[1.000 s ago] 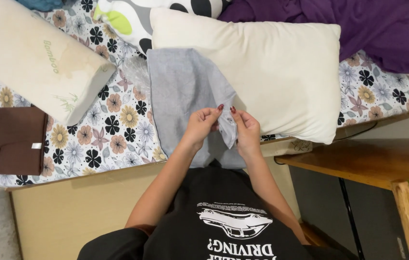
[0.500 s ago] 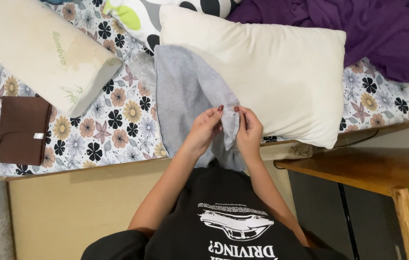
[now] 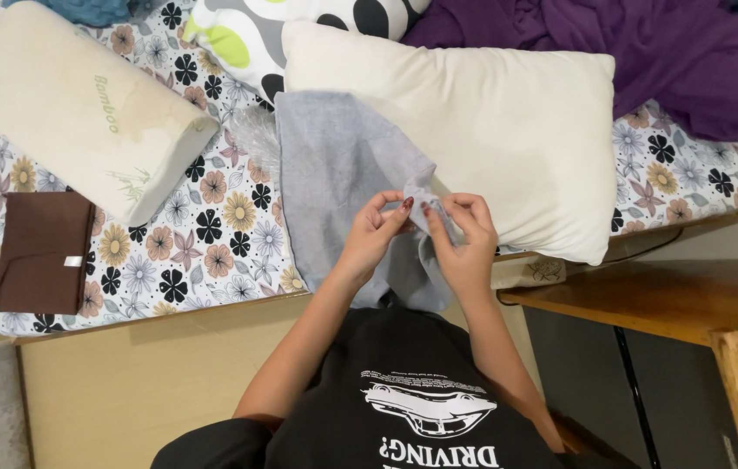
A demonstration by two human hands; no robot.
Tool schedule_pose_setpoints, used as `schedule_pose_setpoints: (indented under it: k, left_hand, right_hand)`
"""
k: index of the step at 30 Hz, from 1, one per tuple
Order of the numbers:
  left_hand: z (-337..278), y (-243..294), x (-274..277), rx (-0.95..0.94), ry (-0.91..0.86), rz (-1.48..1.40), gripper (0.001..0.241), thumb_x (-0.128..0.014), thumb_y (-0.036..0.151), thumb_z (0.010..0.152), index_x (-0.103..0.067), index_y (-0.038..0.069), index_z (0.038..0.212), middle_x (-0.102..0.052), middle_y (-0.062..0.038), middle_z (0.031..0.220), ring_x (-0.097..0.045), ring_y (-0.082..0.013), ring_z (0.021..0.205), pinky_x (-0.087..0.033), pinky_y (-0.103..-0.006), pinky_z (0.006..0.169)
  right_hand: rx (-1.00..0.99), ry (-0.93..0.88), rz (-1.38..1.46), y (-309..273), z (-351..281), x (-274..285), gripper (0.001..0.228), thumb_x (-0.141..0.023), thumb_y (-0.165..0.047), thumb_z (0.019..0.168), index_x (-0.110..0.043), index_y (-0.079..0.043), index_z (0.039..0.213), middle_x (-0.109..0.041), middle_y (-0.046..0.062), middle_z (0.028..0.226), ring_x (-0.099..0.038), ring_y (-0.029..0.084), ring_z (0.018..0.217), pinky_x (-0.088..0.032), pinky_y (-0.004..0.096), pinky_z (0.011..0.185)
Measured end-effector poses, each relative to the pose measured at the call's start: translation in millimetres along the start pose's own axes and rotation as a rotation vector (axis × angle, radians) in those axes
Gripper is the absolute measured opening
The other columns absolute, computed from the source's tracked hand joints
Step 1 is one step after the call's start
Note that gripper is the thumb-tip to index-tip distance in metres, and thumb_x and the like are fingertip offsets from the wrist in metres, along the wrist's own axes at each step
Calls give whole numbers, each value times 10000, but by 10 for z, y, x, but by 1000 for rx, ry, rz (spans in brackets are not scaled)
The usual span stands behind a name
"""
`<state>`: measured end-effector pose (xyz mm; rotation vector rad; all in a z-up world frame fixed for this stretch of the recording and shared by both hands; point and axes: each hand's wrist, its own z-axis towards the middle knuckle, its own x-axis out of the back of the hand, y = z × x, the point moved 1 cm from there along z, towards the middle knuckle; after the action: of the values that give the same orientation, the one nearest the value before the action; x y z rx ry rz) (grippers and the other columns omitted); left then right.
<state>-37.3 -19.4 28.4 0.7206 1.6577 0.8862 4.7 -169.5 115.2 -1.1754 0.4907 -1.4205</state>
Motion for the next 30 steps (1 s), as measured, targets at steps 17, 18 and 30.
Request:
schedule_pose_setpoints:
  k: [17,18,30]
  left_hand:
    - [1093,636,2004,-738,524,1016,903,-859,87,933,-225,-83,1554,-371,-354,1505,-375,-445,1383,-301,-508,1139]
    - [1131,656,2063,-741,518,1014,903,-859,87,933,-225,-83,1554,-371,-354,1505,-375,-445,1383,-301,-508,1139]
    - [1195,608,2171,5,199,816,556,-801,214,902,-622,107,1417,-623,-102,1275,-662,-190,1055,-583,-323,858]
  right_hand:
    - [3,435,-282,445,-113,1079,317,-473,-98,1175,-625,1,1434,-504,-42,696,-340,34,552,-227,251,508]
    - [5,441,-284,401,-118,1123,317,-473,-98,1175,-625,1,1434,-504,-42,696,-340,34,552,-227,251,508]
    - [56,377,-107,104,-69,1488,144,-598,-16,1231,-688,76,1295,-655,88,1114,-597,73,994,-492,190,919]
